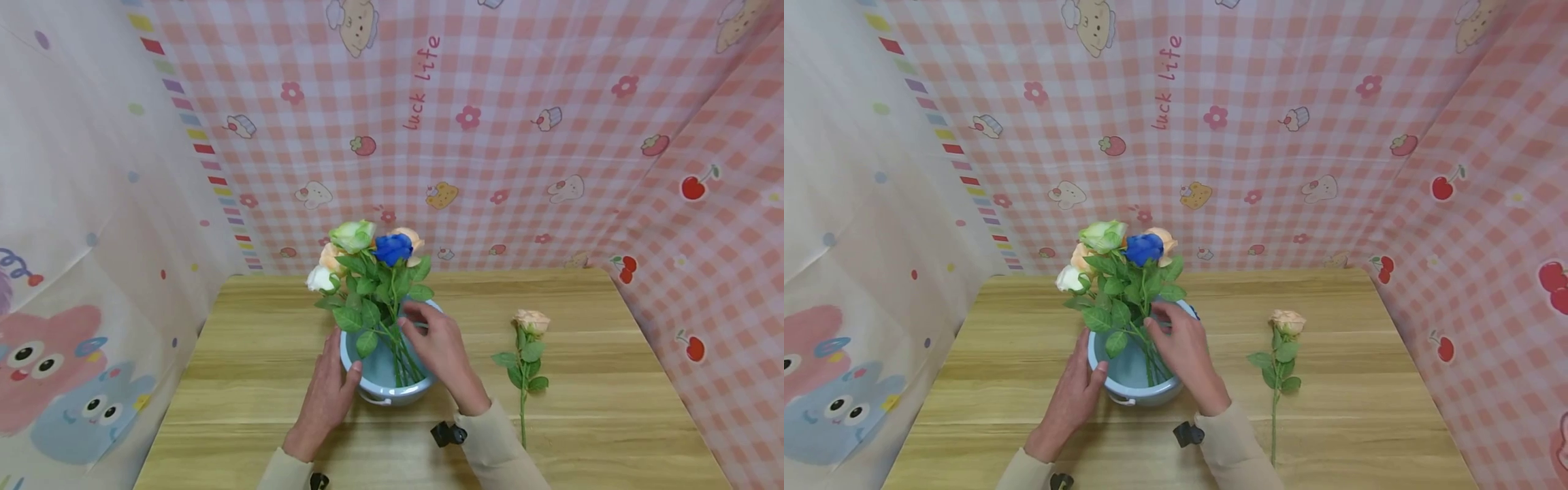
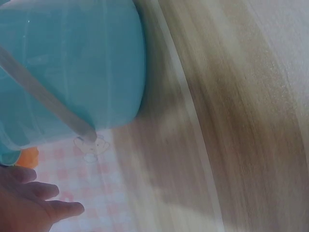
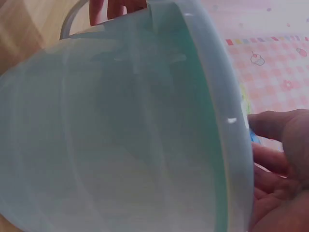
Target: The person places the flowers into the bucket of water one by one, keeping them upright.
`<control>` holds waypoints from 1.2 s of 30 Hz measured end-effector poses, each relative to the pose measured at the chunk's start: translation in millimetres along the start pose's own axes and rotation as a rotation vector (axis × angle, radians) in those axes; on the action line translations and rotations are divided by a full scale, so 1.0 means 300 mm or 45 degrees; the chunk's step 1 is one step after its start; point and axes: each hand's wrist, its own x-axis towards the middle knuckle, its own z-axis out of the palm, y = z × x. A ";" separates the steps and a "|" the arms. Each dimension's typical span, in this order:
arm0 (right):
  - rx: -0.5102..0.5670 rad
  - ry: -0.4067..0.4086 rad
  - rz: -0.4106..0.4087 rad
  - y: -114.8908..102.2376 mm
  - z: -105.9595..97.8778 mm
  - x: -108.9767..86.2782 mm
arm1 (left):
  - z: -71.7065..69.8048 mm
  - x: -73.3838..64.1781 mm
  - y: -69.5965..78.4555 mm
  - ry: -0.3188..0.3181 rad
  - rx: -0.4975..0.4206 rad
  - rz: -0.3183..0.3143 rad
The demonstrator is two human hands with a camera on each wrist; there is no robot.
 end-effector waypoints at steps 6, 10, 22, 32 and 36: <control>0.175 0.132 -0.125 0.017 -0.019 -0.042 | -0.001 -0.003 0.003 -0.010 -0.003 -0.011; 0.216 0.206 -0.193 0.036 -0.032 -0.071 | 0.002 -0.002 0.000 0.000 -0.001 0.000; 0.207 0.335 -0.170 0.100 -0.081 -0.174 | 0.011 0.000 -0.007 0.024 -0.002 0.017; 0.055 0.377 -0.184 0.178 -0.108 -0.230 | 0.011 -0.001 -0.009 0.023 0.011 0.014; -0.026 0.372 -0.205 0.210 -0.117 -0.249 | 0.010 -0.001 -0.008 0.024 0.011 0.020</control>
